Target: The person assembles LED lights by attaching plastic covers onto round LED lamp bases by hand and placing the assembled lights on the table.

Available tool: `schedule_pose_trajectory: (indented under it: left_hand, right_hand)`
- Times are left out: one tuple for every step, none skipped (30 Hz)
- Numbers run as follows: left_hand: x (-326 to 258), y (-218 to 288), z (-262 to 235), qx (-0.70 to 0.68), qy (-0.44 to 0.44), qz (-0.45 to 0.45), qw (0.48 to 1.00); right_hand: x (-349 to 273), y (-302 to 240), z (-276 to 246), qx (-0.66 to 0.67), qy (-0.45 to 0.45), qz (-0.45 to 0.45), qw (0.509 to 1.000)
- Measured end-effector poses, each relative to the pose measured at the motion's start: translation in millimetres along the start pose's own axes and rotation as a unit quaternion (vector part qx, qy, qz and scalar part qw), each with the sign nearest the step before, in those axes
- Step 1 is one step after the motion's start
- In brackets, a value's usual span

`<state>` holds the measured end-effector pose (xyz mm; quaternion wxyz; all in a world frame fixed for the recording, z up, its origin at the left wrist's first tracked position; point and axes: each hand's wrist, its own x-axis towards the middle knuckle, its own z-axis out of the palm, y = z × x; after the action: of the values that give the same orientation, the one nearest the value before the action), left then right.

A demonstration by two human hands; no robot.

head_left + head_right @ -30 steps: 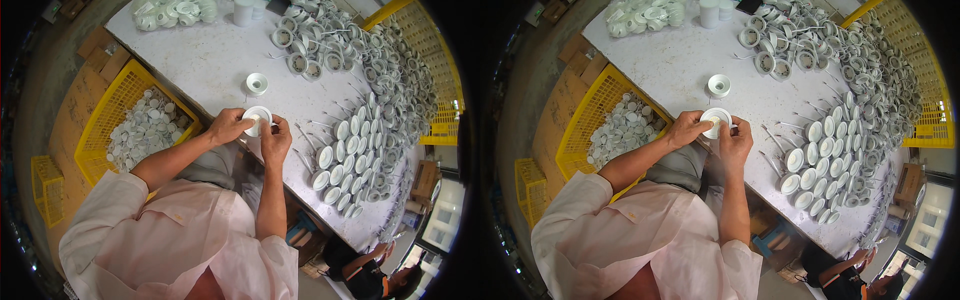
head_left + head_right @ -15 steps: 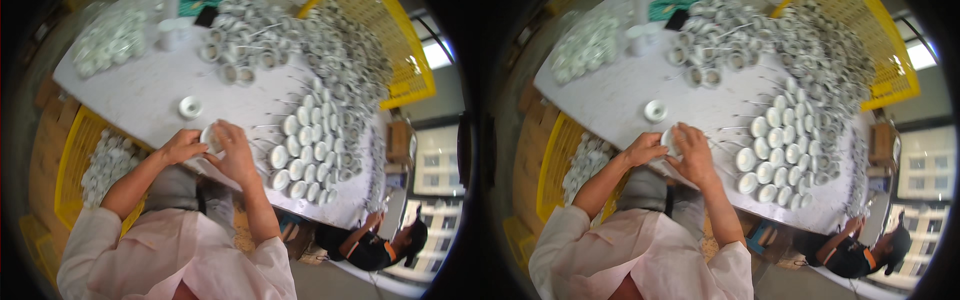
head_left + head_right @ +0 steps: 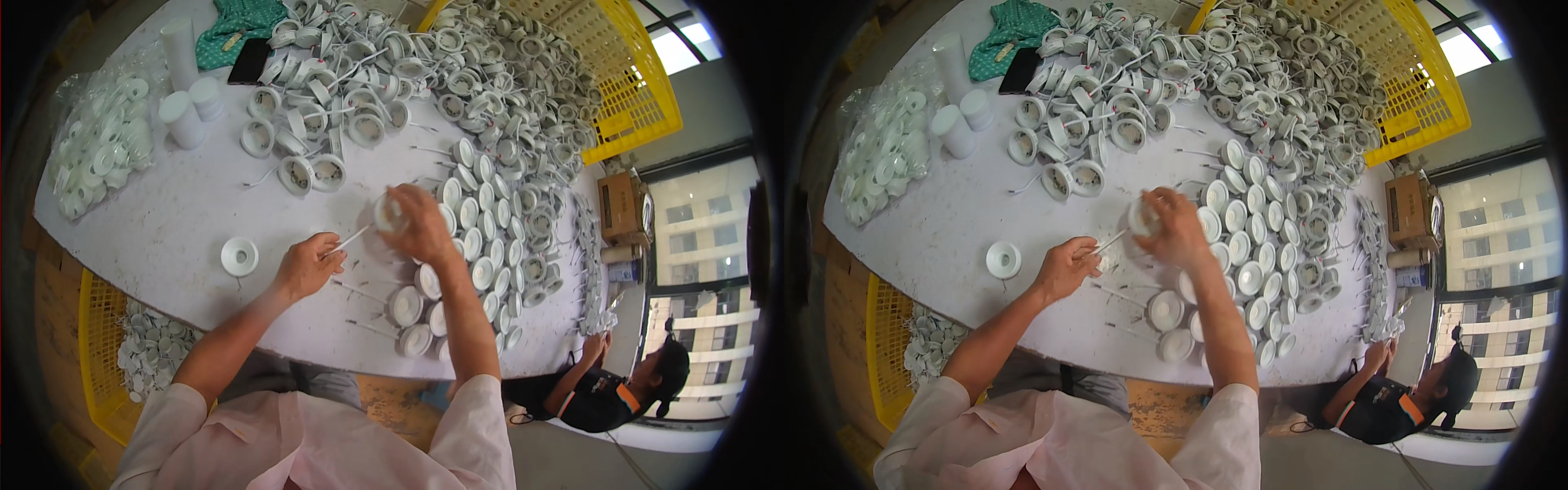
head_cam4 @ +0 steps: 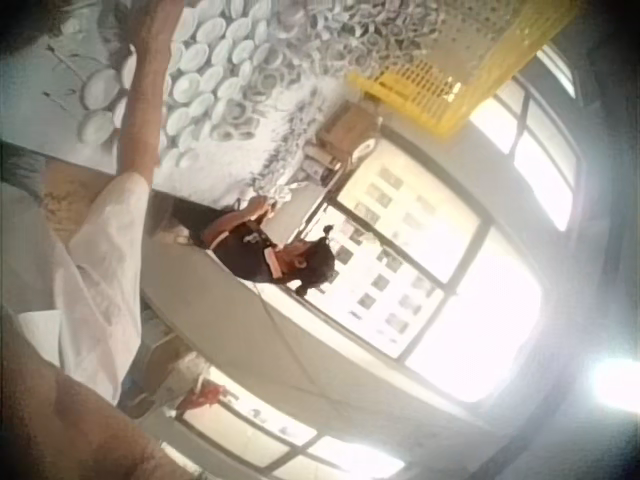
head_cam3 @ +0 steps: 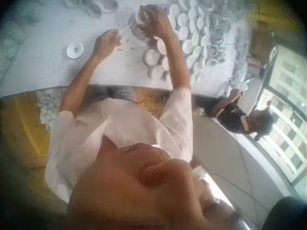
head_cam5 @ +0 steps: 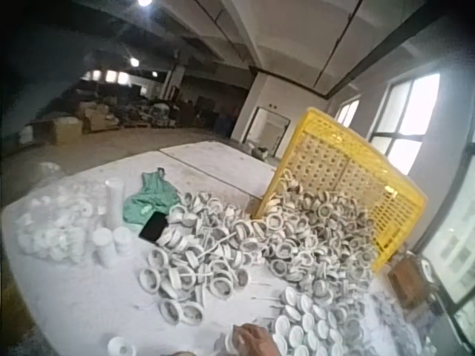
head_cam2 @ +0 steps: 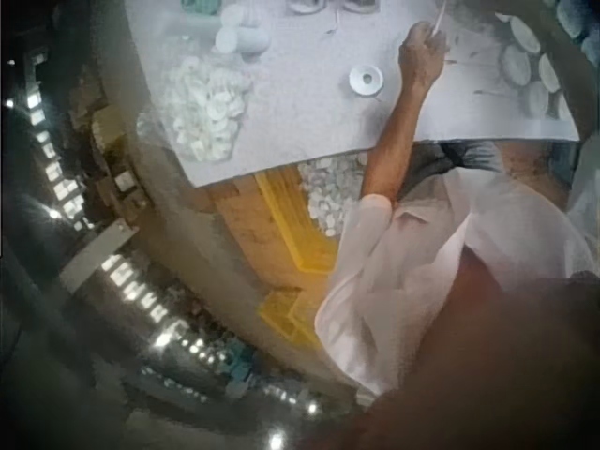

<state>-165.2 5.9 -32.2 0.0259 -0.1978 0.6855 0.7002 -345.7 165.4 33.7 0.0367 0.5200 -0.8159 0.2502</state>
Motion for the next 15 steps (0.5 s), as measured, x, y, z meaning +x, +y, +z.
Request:
schedule_pose_trajectory:
  left_hand:
    - [5, -12, 2, 0.0, 0.05, 0.055, 0.997]
    - [10, -14, 5, -0.003, 0.047, 0.055, 0.997]
    - [11, -18, 2, 0.003, 0.06, 0.076, 0.995]
    - [11, -20, 2, 0.006, 0.068, 0.098, 0.993]
    - [11, -21, 4, 0.012, 0.058, 0.1, 0.993]
    - [11, -21, 5, 0.01, 0.055, 0.095, 0.994]
    - [10, -19, 5, 0.033, 0.044, 0.104, 0.993]
    - [10, -18, 4, 0.057, 0.036, 0.112, 0.991]
    - [8, -16, 3, 0.056, 0.036, 0.108, 0.992]
    - [7, -14, 3, 0.064, 0.035, 0.135, 0.988]
    - [6, -14, 2, 0.073, 0.035, 0.162, 0.983]
    - [7, -16, 2, 0.071, 0.035, 0.16, 0.984]
    - [8, -17, 2, 0.08, 0.04, 0.181, 0.979]
    - [8, -19, 1, 0.089, 0.044, 0.202, 0.974]
    - [9, -19, 0, 0.087, 0.045, 0.2, 0.975]
  right_hand:
    - [12, 20, -7, -0.005, 0.005, 0.003, 1.0]
    - [20, 44, -16, -0.013, 0.011, 0.012, 1.0]
    - [33, 62, -18, -0.025, 0.004, 0.032, 0.999]
    - [42, 78, -23, -0.042, -0.005, 0.056, 0.998]
    - [49, 96, -27, -0.042, -0.009, 0.061, 0.997]
    - [55, 113, -30, -0.074, -0.022, 0.093, 0.993]
    - [57, 128, -31, -0.105, -0.034, 0.126, 0.986]
    - [59, 137, -30, -0.103, -0.039, 0.127, 0.986]
    - [60, 145, -29, -0.121, -0.047, 0.138, 0.982]
    - [61, 152, -29, -0.14, -0.055, 0.148, 0.977]
    - [61, 157, -28, -0.137, -0.063, 0.16, 0.975]
    - [61, 161, -27, -0.137, -0.067, 0.16, 0.975]
    - [61, 164, -27, -0.143, -0.066, 0.157, 0.975]
    - [60, 164, -25, -0.149, -0.066, 0.154, 0.975]
    - [60, 164, -23, -0.148, -0.069, 0.153, 0.975]
